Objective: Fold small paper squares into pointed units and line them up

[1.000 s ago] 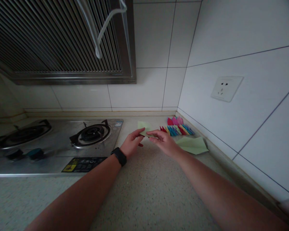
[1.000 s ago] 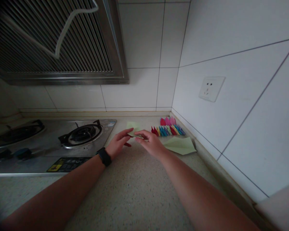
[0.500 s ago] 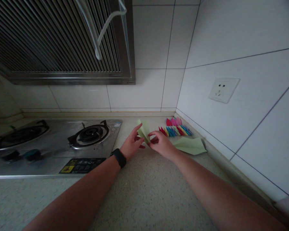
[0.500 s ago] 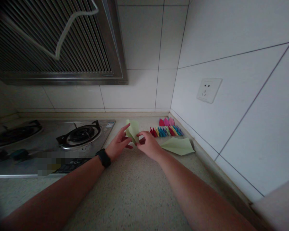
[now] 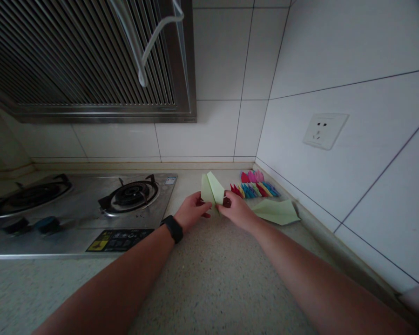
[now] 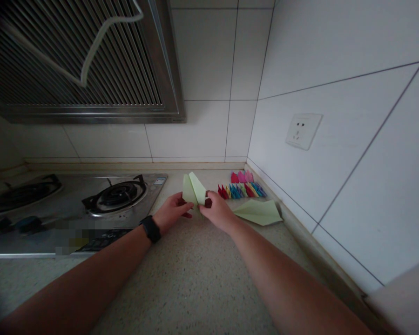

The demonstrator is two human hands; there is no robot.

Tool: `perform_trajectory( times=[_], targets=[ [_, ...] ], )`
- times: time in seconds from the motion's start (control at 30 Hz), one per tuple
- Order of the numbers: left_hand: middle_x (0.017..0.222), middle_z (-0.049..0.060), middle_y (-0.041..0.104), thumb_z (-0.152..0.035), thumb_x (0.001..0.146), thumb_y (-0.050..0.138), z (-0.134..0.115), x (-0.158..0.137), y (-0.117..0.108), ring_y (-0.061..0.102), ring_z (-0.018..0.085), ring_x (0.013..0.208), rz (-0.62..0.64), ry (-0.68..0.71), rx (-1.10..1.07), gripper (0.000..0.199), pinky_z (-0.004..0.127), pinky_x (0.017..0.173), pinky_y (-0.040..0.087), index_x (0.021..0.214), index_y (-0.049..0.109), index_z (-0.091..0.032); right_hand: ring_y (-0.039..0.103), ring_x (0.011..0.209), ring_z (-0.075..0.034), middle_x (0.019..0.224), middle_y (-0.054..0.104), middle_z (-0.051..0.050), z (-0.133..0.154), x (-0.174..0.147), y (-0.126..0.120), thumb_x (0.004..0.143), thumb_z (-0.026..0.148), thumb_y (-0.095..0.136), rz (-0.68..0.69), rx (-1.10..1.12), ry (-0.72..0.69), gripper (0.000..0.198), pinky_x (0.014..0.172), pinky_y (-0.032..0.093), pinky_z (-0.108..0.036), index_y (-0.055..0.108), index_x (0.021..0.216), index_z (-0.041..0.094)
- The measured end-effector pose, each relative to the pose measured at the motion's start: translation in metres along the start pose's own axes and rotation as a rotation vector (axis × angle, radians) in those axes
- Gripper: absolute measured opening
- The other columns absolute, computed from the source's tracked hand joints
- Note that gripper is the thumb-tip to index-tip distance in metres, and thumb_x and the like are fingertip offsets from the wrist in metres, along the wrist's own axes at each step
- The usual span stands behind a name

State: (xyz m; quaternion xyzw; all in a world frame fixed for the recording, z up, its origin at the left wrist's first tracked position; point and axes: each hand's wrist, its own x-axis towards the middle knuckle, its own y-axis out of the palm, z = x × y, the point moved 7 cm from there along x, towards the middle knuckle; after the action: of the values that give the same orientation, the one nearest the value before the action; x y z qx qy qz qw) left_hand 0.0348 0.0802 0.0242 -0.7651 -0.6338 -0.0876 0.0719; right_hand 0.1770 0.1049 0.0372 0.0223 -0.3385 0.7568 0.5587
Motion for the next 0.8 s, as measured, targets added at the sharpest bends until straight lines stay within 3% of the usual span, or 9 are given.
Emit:
perform_trajectory(
  times=[0.13,0.3,0.47,0.6,0.8],
  targets=[
    [0.09,0.008,0.065,-0.033,0.075,0.07,0.001,0.0,-0.001,0.06,0.015,0.075,-0.006,-0.006,0.042,0.034,0.027,0.059,0.055,0.101,0.062,-0.012,0.064,0.078,-0.019,0.088,0.068,-0.006,-0.001,0.0,0.0,0.075,0.025,0.064,-0.008,0.039,-0.027,0.023,0.072,0.049,-0.032,0.061,0.097,0.017],
    [0.082,0.006,0.063,-0.035,0.074,0.069,0.001,0.001,-0.007,0.06,0.015,0.071,-0.072,0.0,0.011,0.031,0.026,0.055,0.053,0.093,0.062,-0.012,0.063,0.074,-0.019,0.076,0.066,-0.003,-0.005,0.0,-0.002,0.076,0.03,0.066,-0.025,0.1,0.006,0.016,0.069,0.05,-0.032,0.063,0.086,0.019],
    [0.082,0.003,0.06,-0.036,0.075,0.066,-0.001,0.0,-0.012,0.059,0.013,0.068,-0.123,-0.009,-0.089,0.033,0.023,0.05,0.05,0.099,0.057,-0.014,0.063,0.077,-0.016,0.085,0.064,-0.002,-0.004,0.002,0.0,0.083,0.042,0.059,0.018,0.243,0.02,0.023,0.07,0.052,-0.031,0.061,0.089,0.02],
    [0.081,0.001,0.056,-0.033,0.075,0.065,-0.001,-0.001,-0.017,0.057,0.012,0.066,-0.174,-0.03,-0.141,0.031,0.019,0.046,0.045,0.099,0.055,-0.017,0.062,0.078,-0.016,0.09,0.061,-0.002,-0.005,0.005,-0.014,0.086,0.045,0.054,-0.09,0.351,0.022,0.024,0.07,0.053,-0.031,0.058,0.089,0.021],
    [0.081,-0.001,0.057,-0.029,0.078,0.058,0.004,-0.002,-0.018,0.054,0.01,0.063,-0.175,-0.086,-0.181,0.031,0.019,0.051,0.043,0.107,0.056,-0.021,0.058,0.085,-0.015,0.103,0.059,-0.003,-0.006,0.009,-0.036,0.082,0.034,0.058,-0.235,0.315,-0.026,0.023,0.071,0.052,-0.029,0.055,0.103,0.024]
  ],
)
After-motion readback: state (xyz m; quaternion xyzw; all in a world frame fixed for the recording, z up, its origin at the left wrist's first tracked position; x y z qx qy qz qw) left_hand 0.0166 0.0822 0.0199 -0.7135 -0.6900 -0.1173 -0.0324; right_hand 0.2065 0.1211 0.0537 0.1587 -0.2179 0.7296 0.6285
